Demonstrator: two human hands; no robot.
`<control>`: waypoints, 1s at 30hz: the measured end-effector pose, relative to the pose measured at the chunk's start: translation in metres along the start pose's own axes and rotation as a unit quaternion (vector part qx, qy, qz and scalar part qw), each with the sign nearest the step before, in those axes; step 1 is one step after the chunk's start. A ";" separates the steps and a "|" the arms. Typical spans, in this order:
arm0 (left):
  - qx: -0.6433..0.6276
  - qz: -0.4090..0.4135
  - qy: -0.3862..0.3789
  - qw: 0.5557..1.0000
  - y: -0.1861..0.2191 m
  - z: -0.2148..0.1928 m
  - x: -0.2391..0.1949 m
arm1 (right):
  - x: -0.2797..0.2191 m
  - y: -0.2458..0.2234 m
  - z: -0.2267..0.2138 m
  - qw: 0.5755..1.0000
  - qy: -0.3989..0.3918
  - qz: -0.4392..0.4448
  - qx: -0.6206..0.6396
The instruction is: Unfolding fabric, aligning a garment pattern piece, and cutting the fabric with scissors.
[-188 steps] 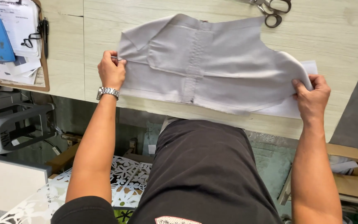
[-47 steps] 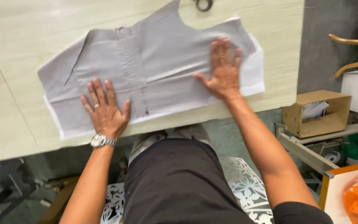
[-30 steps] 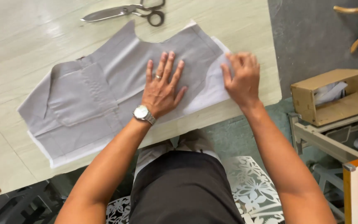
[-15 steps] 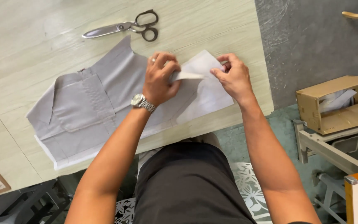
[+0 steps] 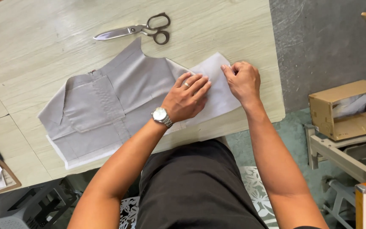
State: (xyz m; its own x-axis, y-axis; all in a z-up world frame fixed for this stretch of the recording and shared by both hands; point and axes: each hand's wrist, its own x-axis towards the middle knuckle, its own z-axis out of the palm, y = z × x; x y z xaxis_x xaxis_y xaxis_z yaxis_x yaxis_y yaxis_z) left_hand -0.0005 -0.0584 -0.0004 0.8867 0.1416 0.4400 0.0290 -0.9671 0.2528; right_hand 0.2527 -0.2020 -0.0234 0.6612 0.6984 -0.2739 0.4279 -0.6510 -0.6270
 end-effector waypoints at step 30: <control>-0.019 -0.073 -0.019 0.997 0.062 0.046 -0.005 | -0.168 -0.020 0.068 0.831 0.069 0.266 0.484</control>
State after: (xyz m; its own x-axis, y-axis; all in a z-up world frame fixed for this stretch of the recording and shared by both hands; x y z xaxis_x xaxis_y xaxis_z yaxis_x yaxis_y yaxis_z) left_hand 0.0176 -0.1284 -0.0265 0.8909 0.2712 0.3643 0.1421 -0.9283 0.3435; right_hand 0.0906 -0.2860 -0.0146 0.6911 0.3037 -0.6558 -0.5993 -0.2664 -0.7549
